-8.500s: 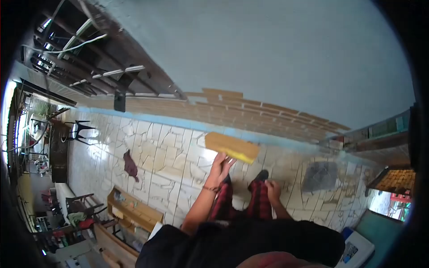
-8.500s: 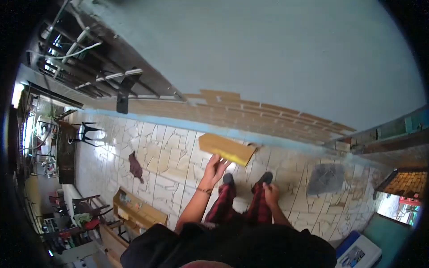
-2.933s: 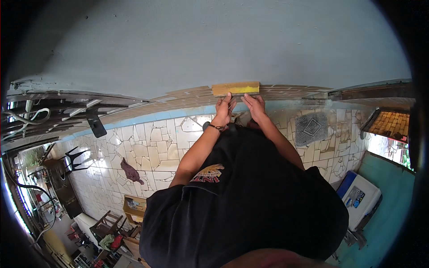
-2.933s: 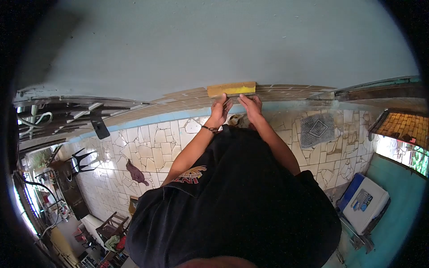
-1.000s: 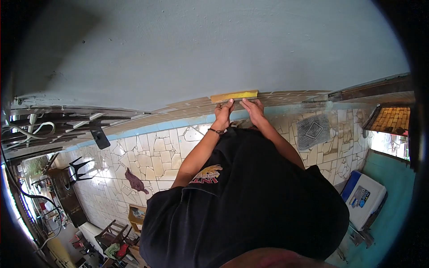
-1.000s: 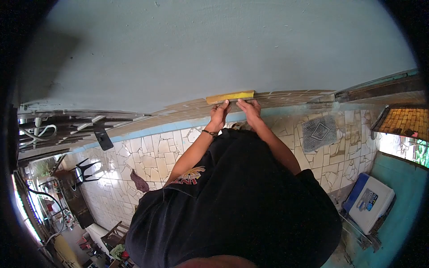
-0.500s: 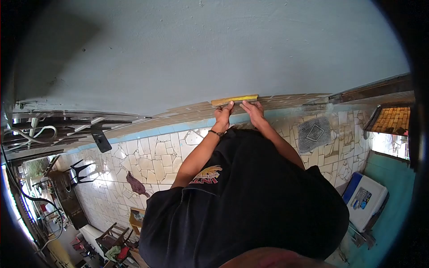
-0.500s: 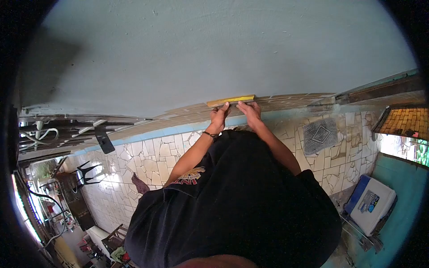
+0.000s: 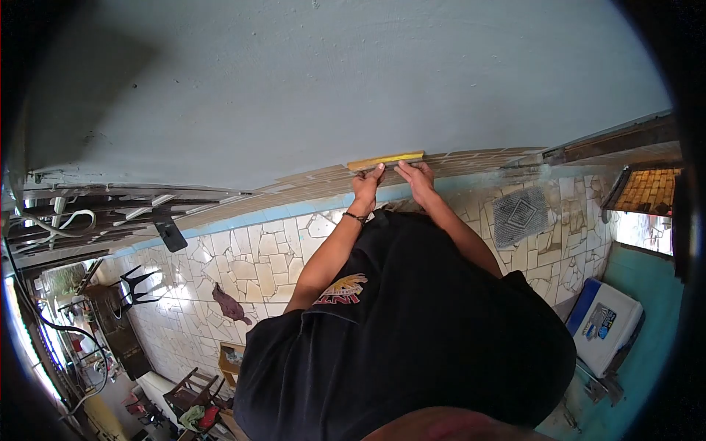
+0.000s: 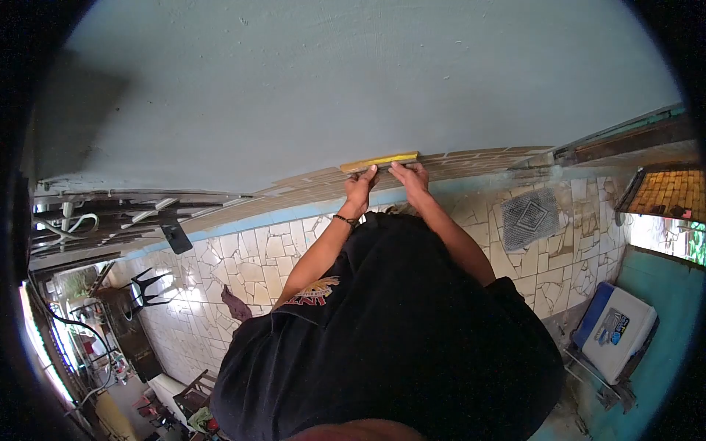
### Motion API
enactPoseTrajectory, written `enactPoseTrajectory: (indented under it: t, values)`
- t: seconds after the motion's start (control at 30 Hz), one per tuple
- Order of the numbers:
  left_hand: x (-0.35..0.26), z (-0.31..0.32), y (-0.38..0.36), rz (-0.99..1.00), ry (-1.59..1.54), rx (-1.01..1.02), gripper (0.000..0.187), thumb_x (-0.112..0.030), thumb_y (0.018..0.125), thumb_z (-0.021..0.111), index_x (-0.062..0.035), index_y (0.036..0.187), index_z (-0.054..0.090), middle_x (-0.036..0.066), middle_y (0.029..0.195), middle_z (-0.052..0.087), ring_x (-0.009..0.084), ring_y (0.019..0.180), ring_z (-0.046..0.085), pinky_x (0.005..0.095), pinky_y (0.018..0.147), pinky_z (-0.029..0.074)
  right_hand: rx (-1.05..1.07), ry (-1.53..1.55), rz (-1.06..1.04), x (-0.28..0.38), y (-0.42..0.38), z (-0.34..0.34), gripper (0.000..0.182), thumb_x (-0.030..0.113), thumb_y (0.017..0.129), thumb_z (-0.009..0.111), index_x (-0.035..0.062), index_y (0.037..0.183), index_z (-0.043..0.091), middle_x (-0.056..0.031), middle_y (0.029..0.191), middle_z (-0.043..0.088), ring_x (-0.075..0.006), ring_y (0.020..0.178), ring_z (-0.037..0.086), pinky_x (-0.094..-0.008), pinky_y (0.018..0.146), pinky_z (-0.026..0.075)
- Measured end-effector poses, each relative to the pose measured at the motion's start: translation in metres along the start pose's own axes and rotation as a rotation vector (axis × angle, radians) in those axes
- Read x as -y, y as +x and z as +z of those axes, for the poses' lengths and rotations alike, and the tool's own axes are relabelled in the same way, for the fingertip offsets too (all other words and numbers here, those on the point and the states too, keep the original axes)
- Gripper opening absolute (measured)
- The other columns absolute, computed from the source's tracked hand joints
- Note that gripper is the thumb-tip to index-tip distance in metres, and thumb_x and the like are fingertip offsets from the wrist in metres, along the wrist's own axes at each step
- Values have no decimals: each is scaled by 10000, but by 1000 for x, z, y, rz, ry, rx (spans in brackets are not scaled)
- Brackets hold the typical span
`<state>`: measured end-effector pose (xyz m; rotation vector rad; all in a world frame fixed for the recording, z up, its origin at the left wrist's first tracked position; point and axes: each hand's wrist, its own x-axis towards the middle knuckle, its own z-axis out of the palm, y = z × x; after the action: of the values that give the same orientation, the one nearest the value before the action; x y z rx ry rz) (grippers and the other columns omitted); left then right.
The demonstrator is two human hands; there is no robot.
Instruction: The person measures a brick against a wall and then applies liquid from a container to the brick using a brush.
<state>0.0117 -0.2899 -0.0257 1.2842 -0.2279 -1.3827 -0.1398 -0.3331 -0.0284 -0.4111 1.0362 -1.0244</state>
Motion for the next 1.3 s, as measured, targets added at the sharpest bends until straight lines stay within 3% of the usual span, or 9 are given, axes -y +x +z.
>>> enactPoseTrajectory:
  t: [0.33,0.6,0.8,1.03,1.3]
  values:
    - [16,-11,-6,49,-88,-11,529,-308,908,677,87,1184,457,138,1148,576,226,1066,583,380,941,501,-126,52,21,-3,-7,13,254,-20,832,697,-3,937,467,-144,993,602,-260,974,633,-404,982,531]
    - [22,-6,-9,51,-156,-50,447,-300,909,677,49,1086,461,133,1088,585,227,1040,588,382,944,502,-273,117,-41,-22,-9,18,306,-8,840,699,40,961,422,-118,973,581,-245,961,627,-423,947,548]
    - [24,-11,-9,49,-163,-51,434,-301,897,693,33,1046,459,107,995,598,230,981,614,389,940,505,-144,149,-74,-17,-12,9,277,74,895,666,49,930,392,-108,953,549,-213,938,596,-431,961,536]
    - [23,-8,-8,89,-171,-42,381,-304,894,699,1,983,489,78,924,592,185,894,607,373,900,515,-54,176,-52,-5,-17,6,214,102,914,643,39,856,446,-89,935,543,-223,951,583,-452,968,526]
    - [17,-3,-6,124,-141,-85,343,-256,886,713,19,953,518,73,886,608,168,824,646,289,788,557,-76,103,-88,-14,-2,0,229,132,922,639,36,835,451,-83,886,534,-249,902,611,-438,957,528]
